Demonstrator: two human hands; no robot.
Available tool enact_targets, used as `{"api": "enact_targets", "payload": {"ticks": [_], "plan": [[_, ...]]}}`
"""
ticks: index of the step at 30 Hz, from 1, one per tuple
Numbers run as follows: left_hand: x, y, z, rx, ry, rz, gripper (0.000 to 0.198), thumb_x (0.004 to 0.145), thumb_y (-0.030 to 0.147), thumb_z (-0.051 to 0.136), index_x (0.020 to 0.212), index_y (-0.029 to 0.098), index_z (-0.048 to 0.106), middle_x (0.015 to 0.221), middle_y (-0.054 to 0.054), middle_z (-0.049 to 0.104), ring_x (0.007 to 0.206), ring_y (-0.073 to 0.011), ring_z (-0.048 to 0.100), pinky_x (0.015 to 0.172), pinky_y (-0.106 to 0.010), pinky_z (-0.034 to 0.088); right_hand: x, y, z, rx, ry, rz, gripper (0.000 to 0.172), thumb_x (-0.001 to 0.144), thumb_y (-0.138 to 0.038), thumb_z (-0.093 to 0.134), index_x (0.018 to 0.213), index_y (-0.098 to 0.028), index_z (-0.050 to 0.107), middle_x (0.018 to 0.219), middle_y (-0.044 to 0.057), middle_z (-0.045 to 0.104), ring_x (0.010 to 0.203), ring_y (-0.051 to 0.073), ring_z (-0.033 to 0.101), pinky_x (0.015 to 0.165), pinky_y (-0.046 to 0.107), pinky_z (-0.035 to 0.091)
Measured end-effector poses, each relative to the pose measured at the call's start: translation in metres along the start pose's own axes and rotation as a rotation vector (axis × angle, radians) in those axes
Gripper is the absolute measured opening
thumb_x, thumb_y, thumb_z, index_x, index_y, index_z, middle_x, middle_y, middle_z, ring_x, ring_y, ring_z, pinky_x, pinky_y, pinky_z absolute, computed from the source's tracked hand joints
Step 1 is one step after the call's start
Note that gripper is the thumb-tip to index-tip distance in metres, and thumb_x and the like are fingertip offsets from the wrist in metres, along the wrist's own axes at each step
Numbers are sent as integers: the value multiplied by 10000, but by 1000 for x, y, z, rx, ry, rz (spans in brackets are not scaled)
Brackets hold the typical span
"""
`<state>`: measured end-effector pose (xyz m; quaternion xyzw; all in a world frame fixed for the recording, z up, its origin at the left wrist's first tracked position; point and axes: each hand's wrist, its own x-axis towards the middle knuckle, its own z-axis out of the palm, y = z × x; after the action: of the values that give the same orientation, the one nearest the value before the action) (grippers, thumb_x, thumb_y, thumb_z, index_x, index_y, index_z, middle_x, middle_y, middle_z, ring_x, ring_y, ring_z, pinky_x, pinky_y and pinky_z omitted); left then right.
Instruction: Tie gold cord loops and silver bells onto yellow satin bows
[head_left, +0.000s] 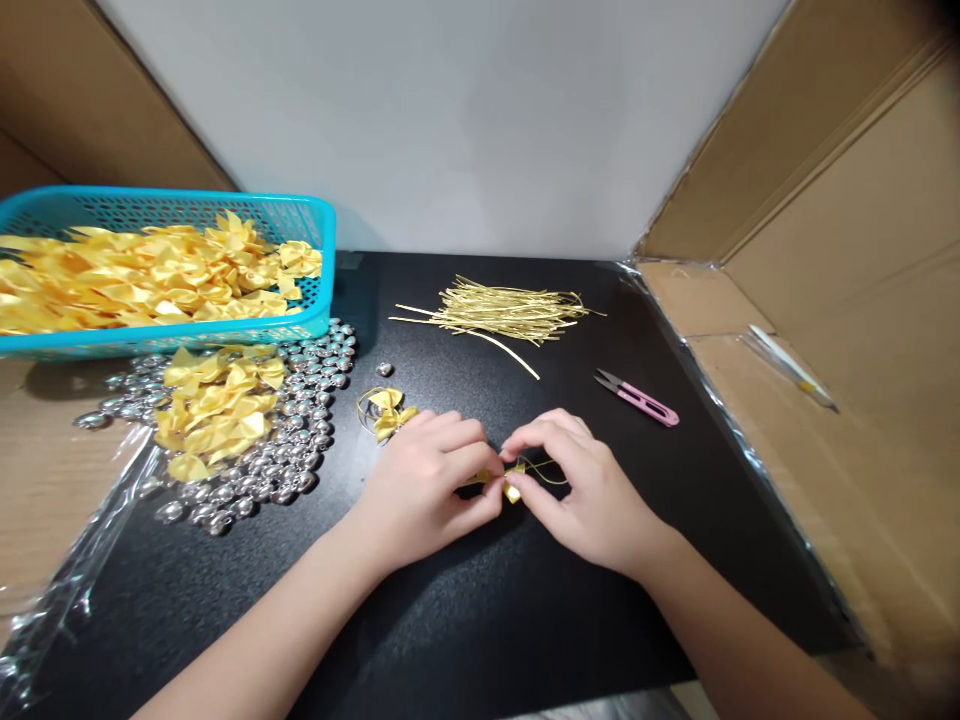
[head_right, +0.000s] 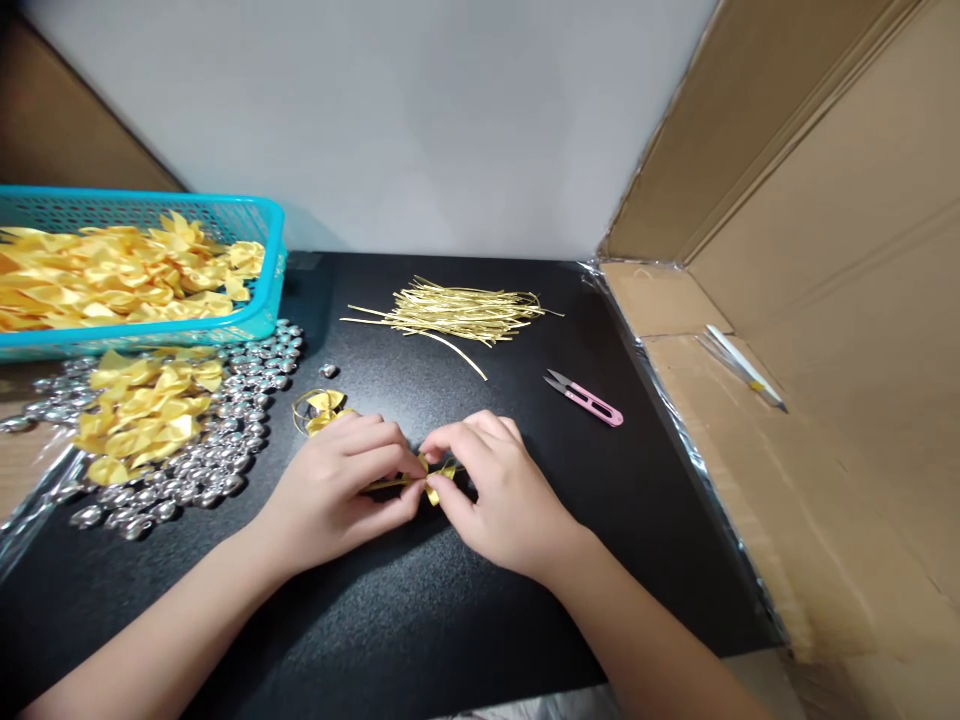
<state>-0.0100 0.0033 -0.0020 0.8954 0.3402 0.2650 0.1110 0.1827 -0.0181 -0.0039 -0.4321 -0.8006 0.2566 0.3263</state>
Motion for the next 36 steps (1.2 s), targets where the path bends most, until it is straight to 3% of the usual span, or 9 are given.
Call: {"api": "enact_targets", "payload": {"ticks": [3,6,11,17,22,36], "plan": [[0,0,0,6,5,-3,157,837,187,600,696,169,667,630,-6,634,580,-140,503,590,-297,321,0,3,0,-82,40,-75,154,863,-74,590,854,-224,558,798,12,653,811,182,583,798,369,399],[0,-1,0,-14,-6,-30,150,834,191,612,698,172,673,634,-8,628,592,-144,503,597,-300,322,-1,3,0,-54,22,4,158,861,-77,582,802,-219,546,762,10,630,782,182,548,771,361,393],[-2,-3,4,-76,13,-36,158,834,192,596,694,193,668,632,1,617,594,-140,493,607,-304,314,-2,1,1,281,-22,241,169,866,-101,563,789,-225,478,826,4,590,829,171,539,774,319,421],[-1,-4,3,-97,25,-18,139,816,177,603,705,200,683,625,9,618,602,-137,512,610,-304,308,0,2,4,566,-37,362,303,846,-133,584,729,-232,322,781,-25,569,740,137,520,726,297,418],[-1,-4,1,-99,36,-24,135,808,175,612,712,205,703,618,16,612,597,-130,533,616,-300,317,2,2,6,730,-16,379,374,834,-170,622,716,-236,273,772,-26,572,715,129,509,723,299,409],[1,-6,-5,-226,15,-85,56,785,181,669,793,195,722,694,2,669,648,-133,614,634,-278,392,6,3,3,852,-73,449,361,846,-345,663,752,-226,336,788,-33,530,722,119,471,688,278,374]]}}
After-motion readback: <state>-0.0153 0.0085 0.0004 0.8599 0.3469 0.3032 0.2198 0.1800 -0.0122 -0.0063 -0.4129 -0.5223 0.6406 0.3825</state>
